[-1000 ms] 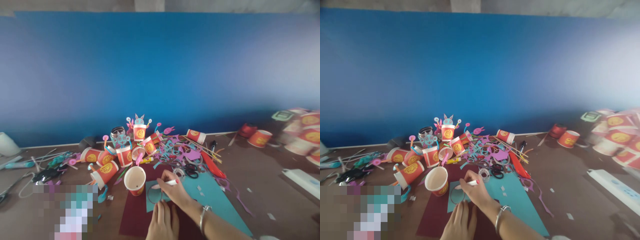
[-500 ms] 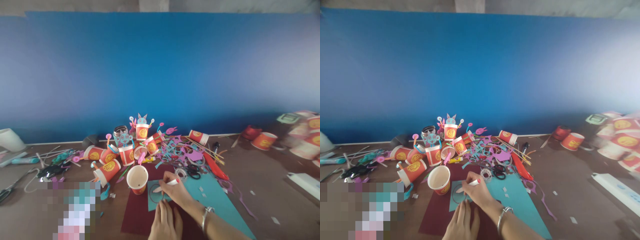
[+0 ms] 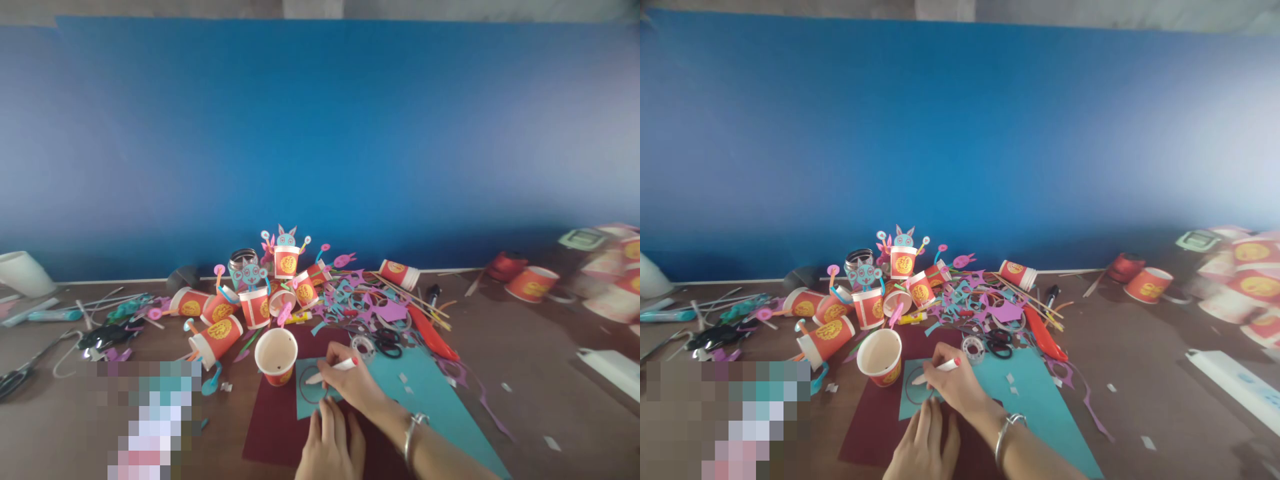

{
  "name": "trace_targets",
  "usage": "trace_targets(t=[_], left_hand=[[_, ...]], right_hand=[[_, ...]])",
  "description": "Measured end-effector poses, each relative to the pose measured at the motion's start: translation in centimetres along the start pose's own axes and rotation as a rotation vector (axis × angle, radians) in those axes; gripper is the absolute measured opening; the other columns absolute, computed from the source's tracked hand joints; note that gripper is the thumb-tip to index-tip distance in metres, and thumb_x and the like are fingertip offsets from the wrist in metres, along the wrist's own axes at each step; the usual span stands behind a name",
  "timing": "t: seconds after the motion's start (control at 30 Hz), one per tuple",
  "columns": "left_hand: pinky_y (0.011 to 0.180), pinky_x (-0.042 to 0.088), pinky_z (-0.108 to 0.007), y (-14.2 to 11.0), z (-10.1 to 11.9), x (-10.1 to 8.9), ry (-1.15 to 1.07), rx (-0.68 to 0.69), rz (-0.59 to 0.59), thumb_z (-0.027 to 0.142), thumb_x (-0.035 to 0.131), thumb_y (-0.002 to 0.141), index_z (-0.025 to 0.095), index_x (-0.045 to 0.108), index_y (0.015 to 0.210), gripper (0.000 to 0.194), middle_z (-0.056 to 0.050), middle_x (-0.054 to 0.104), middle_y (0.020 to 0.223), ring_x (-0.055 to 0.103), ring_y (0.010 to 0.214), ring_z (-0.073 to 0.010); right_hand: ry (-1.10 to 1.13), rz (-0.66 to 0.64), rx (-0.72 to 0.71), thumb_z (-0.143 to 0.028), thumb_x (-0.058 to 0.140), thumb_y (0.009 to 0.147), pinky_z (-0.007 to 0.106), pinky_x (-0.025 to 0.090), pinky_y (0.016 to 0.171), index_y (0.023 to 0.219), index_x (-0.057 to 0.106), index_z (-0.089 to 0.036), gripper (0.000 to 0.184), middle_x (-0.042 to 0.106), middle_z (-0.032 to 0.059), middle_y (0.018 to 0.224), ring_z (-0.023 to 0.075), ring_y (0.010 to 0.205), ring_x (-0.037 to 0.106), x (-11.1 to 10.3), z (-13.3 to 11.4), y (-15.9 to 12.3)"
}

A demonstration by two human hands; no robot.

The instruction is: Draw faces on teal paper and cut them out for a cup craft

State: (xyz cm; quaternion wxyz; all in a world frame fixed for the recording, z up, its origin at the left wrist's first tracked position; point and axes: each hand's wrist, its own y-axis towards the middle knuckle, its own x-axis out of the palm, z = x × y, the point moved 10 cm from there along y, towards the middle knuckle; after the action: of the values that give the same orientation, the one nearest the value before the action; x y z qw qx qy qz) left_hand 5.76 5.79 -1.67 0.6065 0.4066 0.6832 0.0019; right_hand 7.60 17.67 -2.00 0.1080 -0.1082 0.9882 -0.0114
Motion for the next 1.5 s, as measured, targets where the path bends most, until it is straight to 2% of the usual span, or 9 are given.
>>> trace_targets(t=[0.23,0.4,0.6,0.77,0.93,1.13,1.3,1.5], left_hand=[[0.075,0.051,-0.038,0.0,-0.1,0.2,-0.001,-0.009,-0.023,0.036,0.060,0.076,0.013,0.056,0.108,0.040,-0.016,0.068,0.098,0.061,0.096,-0.0302],[0.074,0.052,-0.036,0.1,-0.1,-0.2,0.015,0.000,-0.005,0.029,0.059,0.076,0.013,0.055,0.107,0.036,-0.016,0.069,0.096,0.062,0.094,-0.0289],[0.073,0.052,-0.037,0.2,0.0,-0.1,-0.002,0.004,-0.010,0.033,0.058,0.077,0.012,0.056,0.106,0.036,-0.017,0.069,0.096,0.063,0.093,-0.0293],[0.074,0.052,-0.037,0.0,-0.1,0.0,0.005,-0.006,-0.007,0.030,0.058,0.077,0.013,0.056,0.107,0.034,-0.016,0.069,0.097,0.062,0.094,-0.0287],[0.074,0.051,-0.038,0.0,-0.1,-0.1,-0.007,-0.006,0.014,0.039,0.058,0.078,0.012,0.057,0.107,0.039,-0.017,0.068,0.096,0.062,0.093,-0.0299],[0.074,0.051,-0.039,-0.1,-0.1,0.3,-0.020,-0.012,-0.007,0.050,0.056,0.076,0.012,0.057,0.107,0.049,-0.018,0.068,0.097,0.061,0.094,-0.0310],[0.074,0.051,-0.039,0.0,-0.1,0.2,-0.015,-0.013,-0.008,0.048,0.057,0.075,0.013,0.058,0.106,0.046,-0.017,0.068,0.097,0.061,0.094,-0.0310],[0.075,0.051,-0.037,0.0,-0.2,0.0,0.009,-0.013,-0.010,0.024,0.059,0.075,0.014,0.056,0.107,0.034,-0.015,0.069,0.098,0.061,0.095,-0.0289]], right_hand=[[-0.008,0.018,-0.018,-0.024,0.056,0.073,0.018,0.036,0.045,0.056,0.044,-0.020,0.021,0.055,-0.0049,0.047,0.0084,0.044,0.049,-0.1,-0.4,0.0],[-0.008,0.036,-0.020,-0.024,0.056,0.073,0.019,0.036,0.044,0.056,0.044,-0.020,0.021,0.055,-0.0048,0.047,0.0089,0.045,0.049,-0.4,-0.3,0.1],[-0.045,0.053,-0.048,-0.023,0.054,0.075,0.019,0.037,0.045,0.056,0.043,-0.020,0.022,0.055,-0.0047,0.047,0.0093,0.045,0.049,-0.5,-0.3,0.1],[-0.055,0.055,-0.030,-0.022,0.052,0.074,0.019,0.034,0.042,0.057,0.041,-0.021,0.021,0.053,-0.0053,0.046,0.0085,0.042,0.045,-0.5,-0.4,0.1],[-0.067,0.079,-0.048,-0.020,0.051,0.071,0.019,0.035,0.043,0.054,0.038,-0.021,0.021,0.048,-0.0062,0.044,0.0080,0.042,0.044,-0.8,-0.7,0.1],[-0.004,0.083,-0.015,-0.017,0.049,0.068,0.017,0.039,0.044,0.054,0.037,-0.021,0.019,0.042,-0.0090,0.041,0.0066,0.039,0.041,-0.7,0.2,0.3],[-0.028,0.087,-0.003,-0.013,0.047,0.066,0.016,0.032,0.039,0.052,0.038,-0.020,0.018,0.045,-0.0076,0.040,0.0059,0.038,0.039,-0.8,0.5,0.3],[-0.022,0.077,0.003,-0.013,0.046,0.063,0.017,0.030,0.037,0.051,0.038,-0.021,0.017,0.045,-0.0078,0.038,0.0069,0.036,0.042,-0.7,0.6,0.4]])
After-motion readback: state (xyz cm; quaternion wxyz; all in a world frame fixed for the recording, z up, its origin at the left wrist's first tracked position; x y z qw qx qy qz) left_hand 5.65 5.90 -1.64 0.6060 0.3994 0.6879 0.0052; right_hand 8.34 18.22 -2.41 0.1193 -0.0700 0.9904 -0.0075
